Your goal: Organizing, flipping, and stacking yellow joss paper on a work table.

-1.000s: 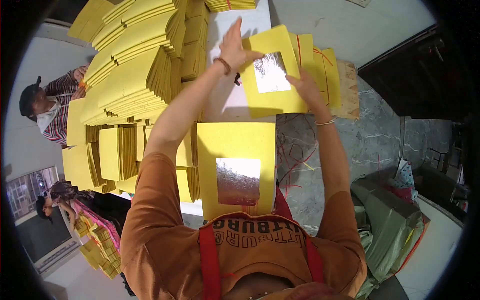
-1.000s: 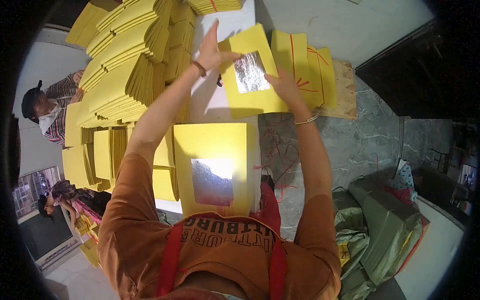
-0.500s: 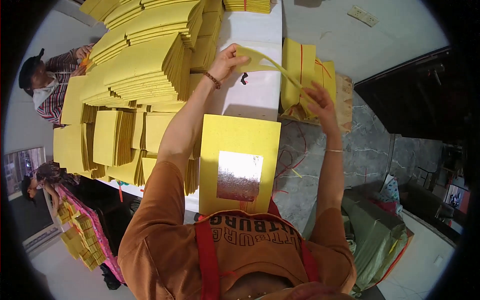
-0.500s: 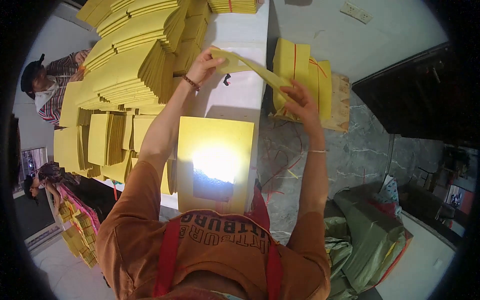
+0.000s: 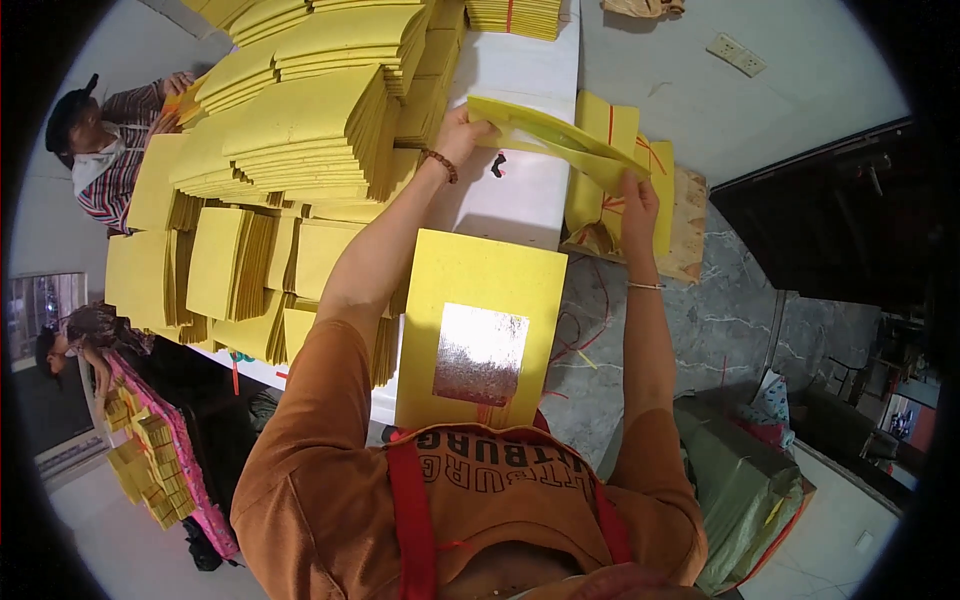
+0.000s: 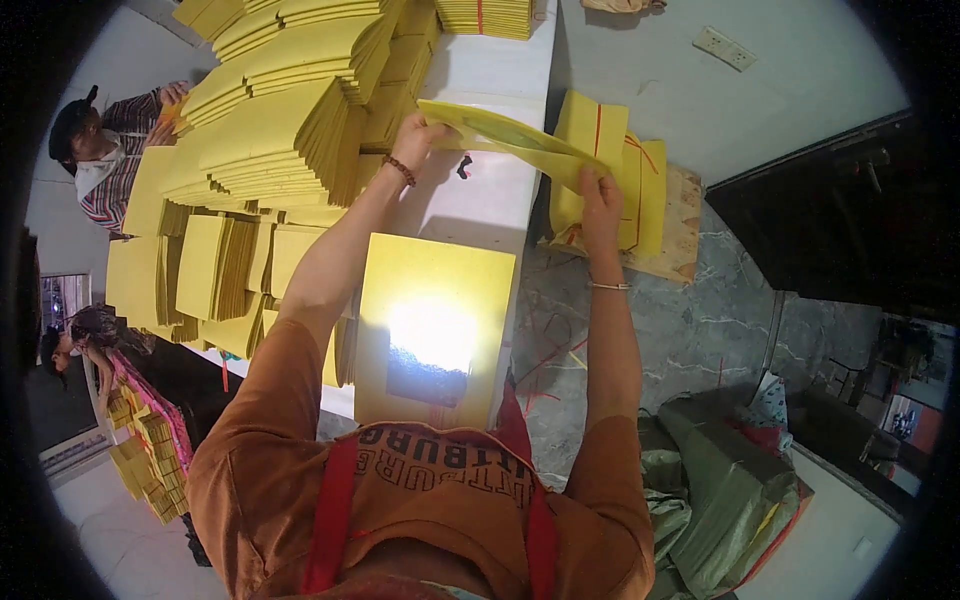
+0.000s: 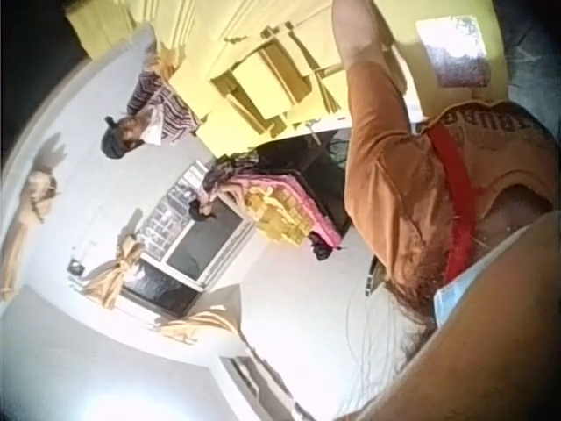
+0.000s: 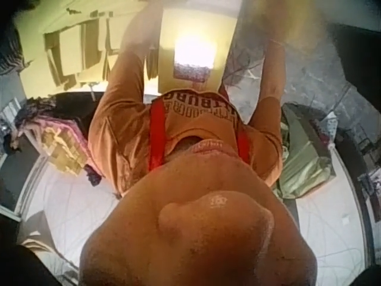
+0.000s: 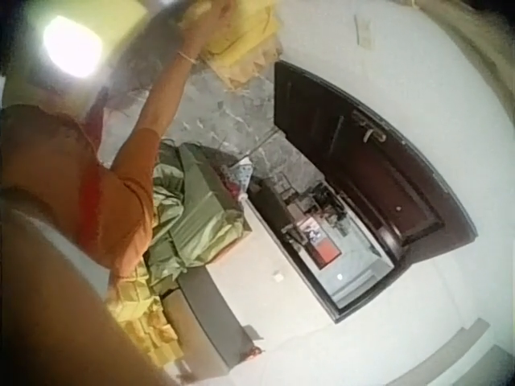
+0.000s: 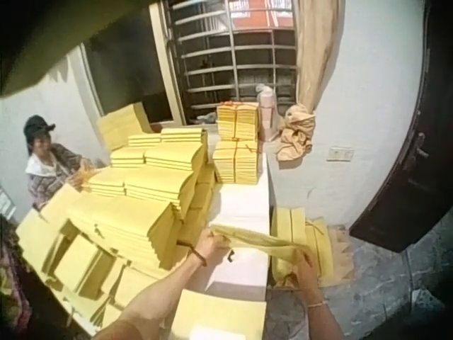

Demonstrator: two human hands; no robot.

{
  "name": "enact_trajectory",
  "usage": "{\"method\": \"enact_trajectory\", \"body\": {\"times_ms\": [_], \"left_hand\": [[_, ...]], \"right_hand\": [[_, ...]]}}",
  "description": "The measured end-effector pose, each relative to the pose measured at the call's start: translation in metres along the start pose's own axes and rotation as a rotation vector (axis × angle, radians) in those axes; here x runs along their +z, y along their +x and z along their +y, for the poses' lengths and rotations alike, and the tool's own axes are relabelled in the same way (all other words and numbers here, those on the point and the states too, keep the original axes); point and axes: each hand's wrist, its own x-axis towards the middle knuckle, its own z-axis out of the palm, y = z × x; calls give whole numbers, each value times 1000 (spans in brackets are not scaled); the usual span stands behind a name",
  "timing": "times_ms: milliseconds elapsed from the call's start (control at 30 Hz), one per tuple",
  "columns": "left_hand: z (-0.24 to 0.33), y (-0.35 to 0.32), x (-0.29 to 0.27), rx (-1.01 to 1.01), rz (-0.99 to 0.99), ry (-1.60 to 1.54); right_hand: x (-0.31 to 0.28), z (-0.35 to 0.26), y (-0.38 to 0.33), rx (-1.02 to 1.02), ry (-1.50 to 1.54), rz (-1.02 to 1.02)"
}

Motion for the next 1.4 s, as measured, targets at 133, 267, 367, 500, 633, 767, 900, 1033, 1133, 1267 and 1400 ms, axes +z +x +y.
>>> {"method": "enact_trajectory", "body": {"times_ms": [133,267,367,500,633,767,900,1033,1133,1267,1400], "left_hand": [[-8,7,-11,-26,106,20],[-11,6,-5,-8,135,-93],[-10,2,-6,-27,74,-118],[-7,1,1,119,139,-153],[-2,-1,10,89,149,-59],[-9,7,-1,130,132,28],[-6,4,12,193,238,-19],[-9,7,10,252,195,0],[-4,8,10,258,176,-20],[2,6,9,225,186,-27],[-2,9,7,307,238,-1]], "right_hand": [[10,-16,-6,-142,57,-64],[10,2,1,-137,19,-218],[5,5,5,-12,-79,-184],[15,2,10,-59,-102,-120],[25,-5,9,-93,-106,-189],[28,-17,12,-4,-103,-205],[25,-24,13,-46,-170,-242],[28,-31,17,-41,-137,-254],[24,-23,18,-115,-210,-271],[25,-25,15,54,-219,-195],[26,-26,12,34,-268,-212]]}}
